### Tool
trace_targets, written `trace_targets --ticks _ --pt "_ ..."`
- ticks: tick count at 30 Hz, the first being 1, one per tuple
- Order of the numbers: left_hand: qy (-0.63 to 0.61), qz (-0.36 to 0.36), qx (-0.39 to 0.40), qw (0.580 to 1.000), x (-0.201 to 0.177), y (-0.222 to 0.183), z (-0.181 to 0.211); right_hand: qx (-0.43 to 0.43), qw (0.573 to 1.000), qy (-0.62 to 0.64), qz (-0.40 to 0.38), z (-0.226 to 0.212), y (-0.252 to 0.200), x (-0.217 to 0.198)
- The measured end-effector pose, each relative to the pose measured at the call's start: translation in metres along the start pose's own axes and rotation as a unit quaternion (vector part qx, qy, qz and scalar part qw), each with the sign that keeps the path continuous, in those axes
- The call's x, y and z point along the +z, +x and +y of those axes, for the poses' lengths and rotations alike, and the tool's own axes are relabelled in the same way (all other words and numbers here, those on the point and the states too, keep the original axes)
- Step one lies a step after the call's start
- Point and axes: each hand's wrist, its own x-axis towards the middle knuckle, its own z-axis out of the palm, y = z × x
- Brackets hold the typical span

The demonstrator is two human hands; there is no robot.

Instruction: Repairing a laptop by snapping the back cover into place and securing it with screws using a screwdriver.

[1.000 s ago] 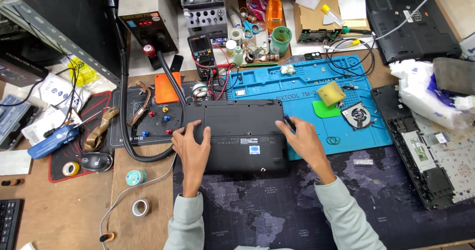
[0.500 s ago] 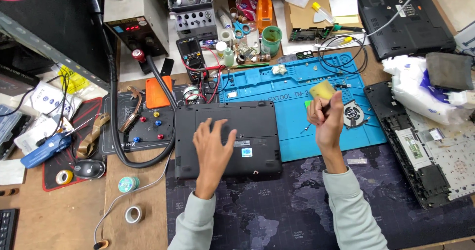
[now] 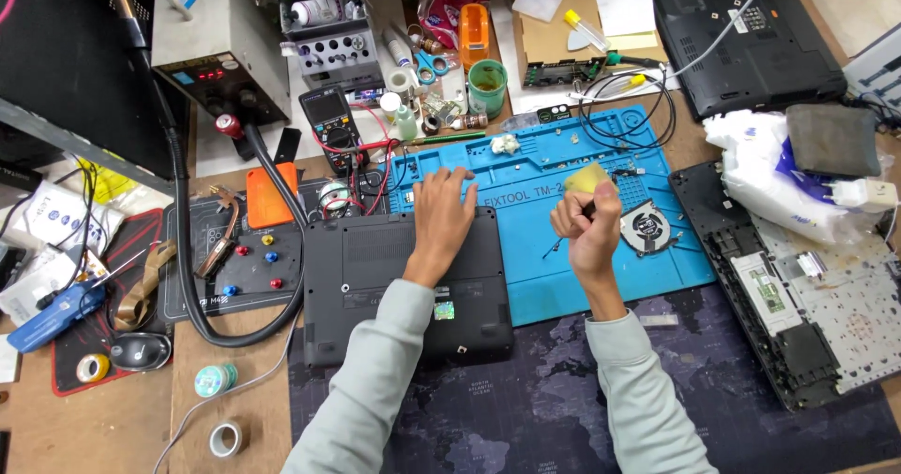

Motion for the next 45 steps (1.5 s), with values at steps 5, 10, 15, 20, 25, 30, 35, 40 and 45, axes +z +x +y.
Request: trace_targets --ticks 5,10,15,20,25,30,35,40,45 --pt "0.029 0.005 0.009 1.0 0.017 0.038 -0.005 -0.004 1.0 0.017 0.021 0.0 0.008 0.004" --pt "0.065 0.002 0.013 0.998 0.034 0.06 -0.008 -0.003 0.998 0.032 0.05 0.005 0.006 0.001" --pt "0.14 0.008 0.029 0.99 0.065 0.067 -0.026 -0.003 0.999 0.03 0.038 0.012 0.004 0.0" --pt "0.144 0.017 0.034 0.989 0.066 0.07 -0.02 -0.003 0.999 0.023 0.035 0.015 0.002 0.003" --pt "0.184 0.031 0.068 0.98 0.066 0.072 -0.021 -0.008 0.999 0.042 0.012 0.026 0.0 0.006" --pt "0.141 0.04 0.094 0.985 0.045 0.069 -0.015 -0.017 1.0 0.012 -0.014 0.032 -0.007 0.012" --pt "-0.088 0.036 0.026 0.995 -0.012 0.006 -0.001 -0.023 0.999 0.009 -0.042 0.041 -0.011 0.014" --pt "-0.214 0.045 -0.066 0.974 -0.058 -0.076 0.004 -0.033 0.994 -0.049 -0.094 0.037 -0.014 0.026" --pt "-0.285 0.08 -0.191 0.936 -0.093 -0.123 0.003 -0.032 0.959 -0.256 -0.115 0.022 -0.025 0.049"
